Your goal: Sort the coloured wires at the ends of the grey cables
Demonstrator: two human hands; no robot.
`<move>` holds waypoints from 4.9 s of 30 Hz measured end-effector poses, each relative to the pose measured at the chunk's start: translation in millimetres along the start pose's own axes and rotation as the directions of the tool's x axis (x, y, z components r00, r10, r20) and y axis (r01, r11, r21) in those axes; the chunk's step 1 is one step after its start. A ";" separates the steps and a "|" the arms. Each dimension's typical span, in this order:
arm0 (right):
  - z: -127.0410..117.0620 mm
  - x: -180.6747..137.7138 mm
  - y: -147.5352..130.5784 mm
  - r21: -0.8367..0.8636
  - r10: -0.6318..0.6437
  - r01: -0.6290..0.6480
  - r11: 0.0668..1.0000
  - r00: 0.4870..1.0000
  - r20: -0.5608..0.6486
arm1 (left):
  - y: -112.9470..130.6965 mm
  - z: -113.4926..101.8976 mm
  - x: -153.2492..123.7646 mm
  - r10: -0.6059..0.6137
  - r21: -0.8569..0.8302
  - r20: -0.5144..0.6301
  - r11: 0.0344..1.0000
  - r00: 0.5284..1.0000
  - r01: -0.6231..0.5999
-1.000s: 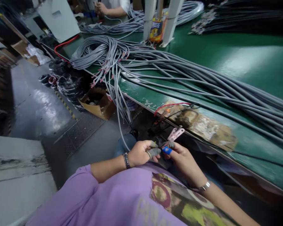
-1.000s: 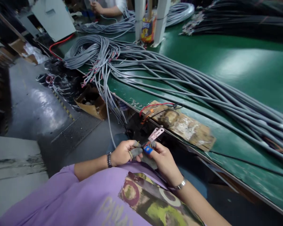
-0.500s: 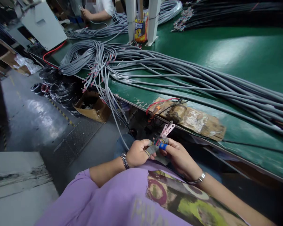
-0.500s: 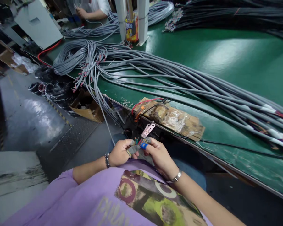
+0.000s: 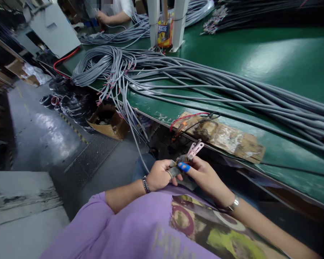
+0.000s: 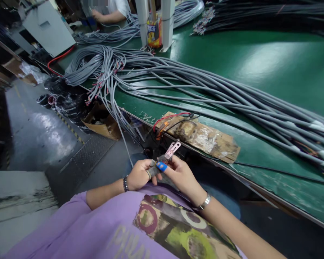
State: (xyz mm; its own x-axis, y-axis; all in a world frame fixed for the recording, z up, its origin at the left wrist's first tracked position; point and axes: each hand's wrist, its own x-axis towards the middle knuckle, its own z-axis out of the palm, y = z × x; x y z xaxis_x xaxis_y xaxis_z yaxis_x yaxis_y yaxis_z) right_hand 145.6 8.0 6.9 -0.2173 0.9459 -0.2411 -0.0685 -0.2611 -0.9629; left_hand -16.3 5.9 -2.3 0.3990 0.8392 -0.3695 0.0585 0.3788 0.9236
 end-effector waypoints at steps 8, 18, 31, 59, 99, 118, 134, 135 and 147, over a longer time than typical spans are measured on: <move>6.0 5.8 9.8 0.398 0.237 -0.163 0.903 0.961 -0.143 | 10.0 0.5 -3.1 0.006 0.019 -0.042 1.000 0.999 -0.005; 2.0 -0.4 11.4 0.382 0.222 -0.215 0.899 0.975 0.026 | -1.4 -0.4 0.0 -0.041 -0.095 -0.081 0.995 0.996 0.033; 10.7 3.0 23.9 0.257 0.260 -0.206 0.944 0.945 -0.197 | 4.8 -3.1 -0.8 -0.159 0.080 0.147 0.986 0.976 0.148; 4.5 1.3 14.0 0.118 0.157 -0.151 0.981 0.987 -0.038 | 8.4 -3.1 -4.2 -0.140 -0.040 0.073 0.989 0.987 0.143; 10.2 1.6 8.6 0.158 0.146 -0.136 0.978 0.988 -0.057 | -3.0 -0.5 -2.1 0.011 -0.060 -0.092 0.998 0.996 -0.017; 13.9 0.6 9.9 0.181 0.178 -0.158 0.971 0.979 -0.097 | 2.0 -0.2 -4.3 0.050 0.019 -0.137 0.999 0.989 -0.047; 6.8 1.5 11.1 0.278 0.185 -0.145 0.950 0.975 -0.122 | 2.0 -4.3 -0.1 0.000 -0.097 -0.111 0.995 0.994 -0.011; 6.6 1.9 10.5 0.275 0.177 -0.139 0.951 0.977 -0.118 | 2.1 -4.2 0.0 -0.005 -0.099 -0.107 0.995 0.994 -0.005; 8.5 1.4 8.1 0.257 0.164 -0.131 0.958 0.980 -0.112 | -1.1 -4.8 -0.5 -0.032 -0.103 -0.096 0.994 0.995 0.022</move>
State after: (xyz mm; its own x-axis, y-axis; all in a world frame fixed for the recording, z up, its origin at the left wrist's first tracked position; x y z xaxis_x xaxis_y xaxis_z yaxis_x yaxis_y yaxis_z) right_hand 136.5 5.5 -0.1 -0.1155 0.9057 -0.4079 -0.2869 -0.4235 -0.8592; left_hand -20.9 6.9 -3.7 0.3068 0.8603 -0.4071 -0.0276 0.4356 0.8997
